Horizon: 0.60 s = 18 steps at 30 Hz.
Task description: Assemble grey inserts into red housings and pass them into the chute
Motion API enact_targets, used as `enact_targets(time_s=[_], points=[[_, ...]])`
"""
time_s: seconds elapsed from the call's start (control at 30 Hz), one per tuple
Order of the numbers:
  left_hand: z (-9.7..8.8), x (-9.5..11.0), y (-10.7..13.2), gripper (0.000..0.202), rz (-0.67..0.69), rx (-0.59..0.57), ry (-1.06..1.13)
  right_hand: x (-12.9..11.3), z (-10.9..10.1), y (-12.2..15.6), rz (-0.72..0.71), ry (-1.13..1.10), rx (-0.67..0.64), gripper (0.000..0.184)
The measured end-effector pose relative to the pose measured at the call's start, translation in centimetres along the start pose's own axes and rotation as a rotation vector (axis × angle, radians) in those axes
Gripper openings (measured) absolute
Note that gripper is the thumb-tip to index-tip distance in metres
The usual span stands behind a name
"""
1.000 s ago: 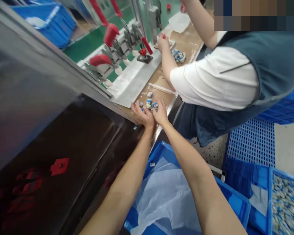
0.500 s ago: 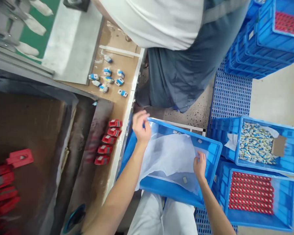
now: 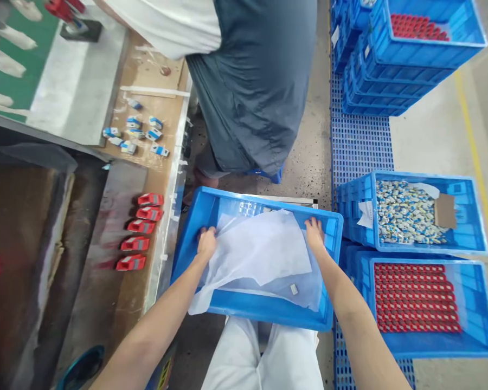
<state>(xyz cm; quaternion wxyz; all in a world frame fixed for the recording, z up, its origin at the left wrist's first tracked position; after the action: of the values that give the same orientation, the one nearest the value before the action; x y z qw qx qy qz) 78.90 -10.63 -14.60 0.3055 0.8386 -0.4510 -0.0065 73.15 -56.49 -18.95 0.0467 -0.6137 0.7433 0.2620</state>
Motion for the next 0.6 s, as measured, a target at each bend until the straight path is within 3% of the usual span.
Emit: enact_targets(time_s=[0.07, 0.13, 0.23, 0.37, 0.47, 0.6], points=[[-0.1, 1.2, 0.5, 0.029, 0.052, 0.004, 0.002, 0.5, 0.0, 0.2, 0.040, -0.005, 0.001, 0.035], [0.6, 3.8, 1.0, 0.023, 0.126, -0.005, 0.019, 0.7, 0.2, 2.1, 0.086, -0.023, 0.008, 0.033], [4.0, 9.5, 1.5, 0.021, 0.204, -0.053, 0.063, -0.6, 1.6, 8.3, 0.134, -0.069, -0.019, 0.029], [9.7, 15.6, 1.7, 0.033, 0.095, -0.045, 0.100, -4.0, 5.8, 18.3, 0.153, -0.129, -0.135, 0.025], [12.7, 17.6, 2.3, 0.039, -0.021, -0.036, 0.106, -4.9, 8.9, 22.3, 0.169, -0.122, -0.206, 0.025], [14.7, 18.3, 3.8, 0.044, -0.069, -0.053, 0.108, -4.3, 11.6, 23.0, 0.194, -0.089, -0.275, 0.021]])
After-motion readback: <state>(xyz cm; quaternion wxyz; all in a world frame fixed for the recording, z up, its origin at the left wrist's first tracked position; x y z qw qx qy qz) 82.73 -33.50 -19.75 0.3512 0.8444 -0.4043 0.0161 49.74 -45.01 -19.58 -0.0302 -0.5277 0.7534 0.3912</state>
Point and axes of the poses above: each hand's wrist, its own y-axis away from the middle knuckle, its own z-axis out of the palm, x = y × z, the point moved 8 cm from there along -y, towards the middle knuckle, and after that the axes turned 7 degrees about -z, right-handed, at the moved point
